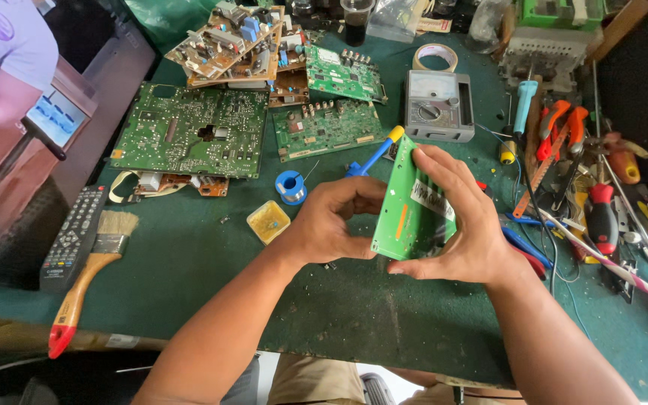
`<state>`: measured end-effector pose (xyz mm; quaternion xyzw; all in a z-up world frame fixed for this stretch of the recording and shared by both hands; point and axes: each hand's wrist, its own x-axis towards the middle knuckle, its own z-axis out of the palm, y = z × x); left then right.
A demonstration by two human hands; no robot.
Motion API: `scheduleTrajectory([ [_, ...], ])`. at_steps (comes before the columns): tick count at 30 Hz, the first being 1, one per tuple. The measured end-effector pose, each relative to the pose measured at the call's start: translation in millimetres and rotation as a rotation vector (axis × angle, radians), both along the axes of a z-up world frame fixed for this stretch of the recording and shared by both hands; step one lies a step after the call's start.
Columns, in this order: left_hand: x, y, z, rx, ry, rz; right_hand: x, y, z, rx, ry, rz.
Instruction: The person solders a green circuit board using a soldering iron and solder wire. They also use a desoldering pump to remove solder and a multimeter to test the board. The person flips the board over to work on different sides and uses a red pen to mark a spot on the board.
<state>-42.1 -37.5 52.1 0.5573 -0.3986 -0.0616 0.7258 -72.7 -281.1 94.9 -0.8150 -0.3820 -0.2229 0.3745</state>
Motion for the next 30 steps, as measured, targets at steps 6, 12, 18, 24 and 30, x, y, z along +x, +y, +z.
scheduleTrajectory([
  [6, 0, -1, -2, -0.01, 0.001, 0.008, 0, 2, -4, 0.038, 0.039, 0.012],
  [12, 3, -2, 0, 0.125, -0.031, 0.041, 2, -7, 8, -0.12, 0.062, 0.019],
  [18, -1, -4, 19, 0.34, 0.138, 0.078, 3, -12, 21, -0.276, 0.267, 0.04],
  [24, 15, 3, 12, 0.263, 0.316, 0.088, 66, -71, -15, 0.429, 0.197, -0.332],
  [30, 20, 11, 9, 0.314, 0.288, 0.097, 192, -202, -53, -0.067, 0.342, -1.11],
])
